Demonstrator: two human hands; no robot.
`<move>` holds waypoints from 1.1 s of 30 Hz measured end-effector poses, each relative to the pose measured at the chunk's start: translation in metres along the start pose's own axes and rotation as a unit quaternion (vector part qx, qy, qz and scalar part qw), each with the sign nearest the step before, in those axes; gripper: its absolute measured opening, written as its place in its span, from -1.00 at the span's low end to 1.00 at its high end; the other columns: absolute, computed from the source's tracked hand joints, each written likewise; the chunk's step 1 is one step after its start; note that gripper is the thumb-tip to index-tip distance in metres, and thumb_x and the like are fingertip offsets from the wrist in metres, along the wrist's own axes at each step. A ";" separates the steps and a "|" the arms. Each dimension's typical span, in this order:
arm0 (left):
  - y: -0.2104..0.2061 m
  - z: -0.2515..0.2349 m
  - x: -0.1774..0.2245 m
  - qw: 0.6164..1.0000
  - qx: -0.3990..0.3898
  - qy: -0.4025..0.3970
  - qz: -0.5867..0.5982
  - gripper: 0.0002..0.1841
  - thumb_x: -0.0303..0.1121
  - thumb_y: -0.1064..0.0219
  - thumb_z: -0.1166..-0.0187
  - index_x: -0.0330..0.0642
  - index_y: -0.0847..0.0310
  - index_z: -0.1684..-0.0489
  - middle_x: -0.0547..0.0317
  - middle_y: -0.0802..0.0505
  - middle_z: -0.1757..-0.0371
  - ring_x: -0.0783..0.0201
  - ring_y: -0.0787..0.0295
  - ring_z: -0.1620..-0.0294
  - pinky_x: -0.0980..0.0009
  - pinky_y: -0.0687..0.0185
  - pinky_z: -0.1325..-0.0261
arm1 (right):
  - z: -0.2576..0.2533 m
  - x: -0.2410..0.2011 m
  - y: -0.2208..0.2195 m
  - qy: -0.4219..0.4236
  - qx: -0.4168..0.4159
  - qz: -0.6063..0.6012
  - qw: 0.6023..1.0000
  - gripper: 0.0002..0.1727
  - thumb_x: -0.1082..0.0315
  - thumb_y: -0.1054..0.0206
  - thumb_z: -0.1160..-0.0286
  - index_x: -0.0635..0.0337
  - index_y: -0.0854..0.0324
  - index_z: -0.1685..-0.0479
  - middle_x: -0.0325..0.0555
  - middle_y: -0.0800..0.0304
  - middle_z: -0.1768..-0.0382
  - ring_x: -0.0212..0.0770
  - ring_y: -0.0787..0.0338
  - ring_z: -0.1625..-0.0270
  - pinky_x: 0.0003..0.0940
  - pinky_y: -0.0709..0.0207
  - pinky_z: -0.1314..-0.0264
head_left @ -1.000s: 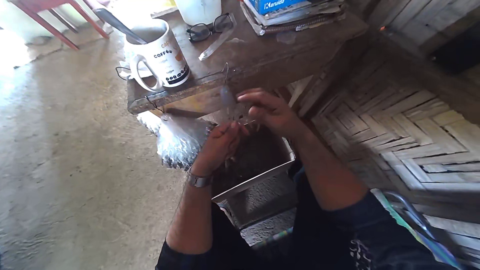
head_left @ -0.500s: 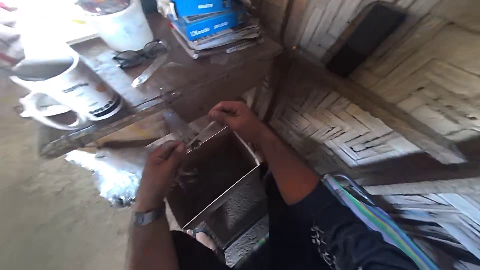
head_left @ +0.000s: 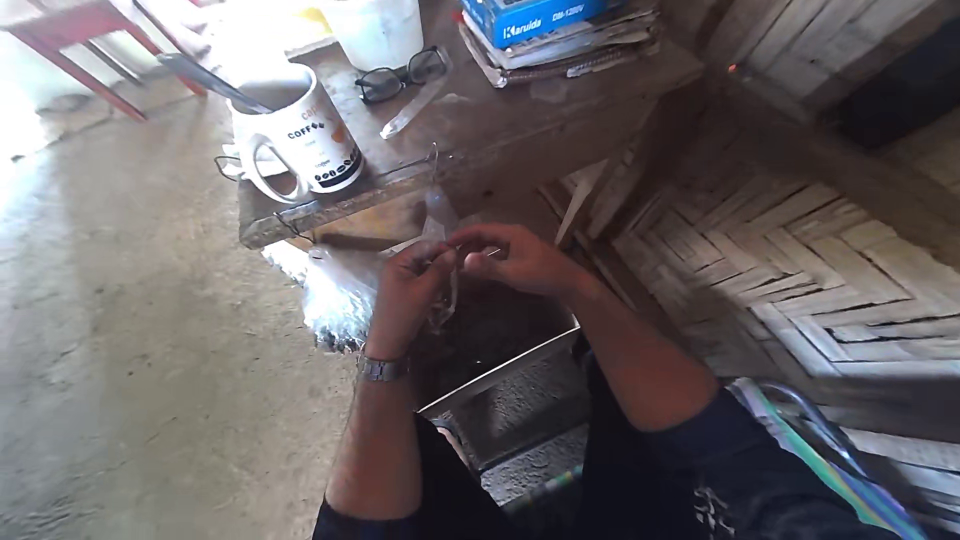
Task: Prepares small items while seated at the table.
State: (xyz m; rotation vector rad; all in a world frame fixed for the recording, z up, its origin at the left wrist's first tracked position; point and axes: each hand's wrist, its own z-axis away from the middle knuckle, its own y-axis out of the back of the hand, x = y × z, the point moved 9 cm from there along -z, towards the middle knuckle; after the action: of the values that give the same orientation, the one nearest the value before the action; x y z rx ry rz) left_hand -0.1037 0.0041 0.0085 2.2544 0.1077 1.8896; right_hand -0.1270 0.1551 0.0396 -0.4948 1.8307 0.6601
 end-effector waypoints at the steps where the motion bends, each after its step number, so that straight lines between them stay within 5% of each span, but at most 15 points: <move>1: 0.001 0.000 0.000 1.000 0.004 -0.001 0.001 -0.84 -0.25 -0.39 -0.68 -0.01 -0.79 -0.07 0.17 -0.77 0.43 0.35 -0.52 0.66 0.45 -0.51 0.61 | -0.001 0.002 -0.003 -0.009 0.012 0.006 1.000 -0.55 0.25 -0.38 -0.64 0.30 -0.59 -0.41 -0.05 -0.82 -0.02 -0.30 -0.82 -0.03 -0.35 -0.75 -0.13; 8: 0.012 0.005 0.008 0.999 0.043 -0.015 0.031 -0.74 -0.27 -0.41 -0.67 0.11 -0.74 -0.27 0.21 -0.85 0.22 0.40 -0.51 0.65 0.52 -0.45 0.65 | -0.006 0.018 -0.002 -0.035 0.082 -0.013 0.996 -0.75 0.44 -0.38 -0.61 0.31 -0.69 -0.18 -0.06 -0.85 0.08 -0.27 -0.85 0.07 -0.32 -0.79 -0.08; 13: 0.021 0.004 0.004 0.985 0.069 -0.033 0.154 -0.66 -0.19 -0.15 -0.84 0.09 -0.58 -0.49 0.22 -0.85 -0.09 0.52 -0.35 0.72 0.63 -0.31 0.71 | -0.005 0.012 0.007 -0.012 0.103 -0.004 0.995 -0.74 0.45 -0.36 -0.62 0.32 -0.68 -0.20 -0.06 -0.85 0.09 -0.29 -0.84 0.10 -0.36 -0.78 -0.02; 16: 0.016 0.004 0.005 0.988 0.052 -0.028 0.145 -0.69 -0.16 -0.24 -0.79 0.06 -0.66 -0.38 0.26 -0.72 0.34 0.49 -0.28 0.76 0.60 -0.26 0.75 | -0.004 0.008 0.005 0.008 0.101 -0.009 0.995 -0.75 0.45 -0.39 -0.60 0.34 -0.70 -0.17 -0.05 -0.85 0.08 -0.27 -0.85 0.08 -0.35 -0.80 -0.03; 20: 0.013 0.004 0.009 0.991 0.055 -0.042 0.111 -0.77 -0.27 -0.36 -0.71 0.00 -0.76 -0.23 0.20 -0.84 0.19 0.48 -0.37 0.73 0.61 -0.33 0.73 | -0.003 0.006 0.004 0.005 0.108 -0.001 0.994 -0.75 0.43 -0.42 -0.58 0.32 -0.72 -0.15 -0.06 -0.85 0.09 -0.26 -0.85 0.09 -0.34 -0.81 0.01; 23: 0.016 0.002 0.011 0.990 0.063 -0.054 0.115 -0.79 -0.22 -0.29 -0.76 -0.02 -0.77 -0.16 0.23 -0.79 0.32 0.49 -0.34 0.75 0.61 -0.32 0.74 | -0.003 0.007 0.005 0.008 0.108 -0.005 0.994 -0.76 0.41 -0.39 -0.61 0.32 -0.71 -0.16 -0.07 -0.86 0.12 -0.27 -0.85 0.13 -0.35 -0.80 0.02; 26: 0.013 0.000 0.013 0.989 0.035 -0.071 0.122 -0.72 -0.14 -0.24 -0.79 0.01 -0.72 -0.26 0.25 -0.70 0.43 0.47 -0.31 0.75 0.60 -0.30 0.74 | -0.003 0.009 0.005 0.001 0.117 -0.029 0.993 -0.78 0.42 -0.37 -0.63 0.35 -0.71 -0.12 -0.07 -0.83 0.24 -0.29 -0.80 0.32 -0.38 -0.77 0.24; 28: 0.010 -0.001 0.021 0.993 0.021 -0.086 0.082 -0.70 -0.21 -0.31 -0.74 0.06 -0.67 -0.36 0.24 -0.75 0.28 0.47 -0.36 0.72 0.60 -0.35 0.71 | -0.004 0.010 0.005 -0.012 0.122 -0.027 0.992 -0.79 0.39 -0.38 -0.64 0.33 -0.72 -0.09 -0.07 -0.83 0.26 -0.29 -0.78 0.35 -0.39 -0.74 0.28; 33: 0.011 -0.008 0.038 0.991 0.059 -0.114 -0.034 -0.84 -0.28 -0.44 -0.65 0.03 -0.81 -0.07 0.28 -0.81 0.34 0.44 -0.46 0.72 0.56 -0.41 0.71 | -0.005 0.010 0.008 -0.014 0.130 -0.022 0.991 -0.77 0.37 -0.38 -0.64 0.31 -0.74 -0.12 -0.08 -0.85 0.23 -0.30 -0.81 0.28 -0.39 -0.76 0.18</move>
State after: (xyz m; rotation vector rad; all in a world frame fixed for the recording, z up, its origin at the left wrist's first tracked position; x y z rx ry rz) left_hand -0.1055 0.0014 0.0483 2.4921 0.2648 1.6184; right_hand -0.1389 0.1580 0.0336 -0.3498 1.8415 0.3884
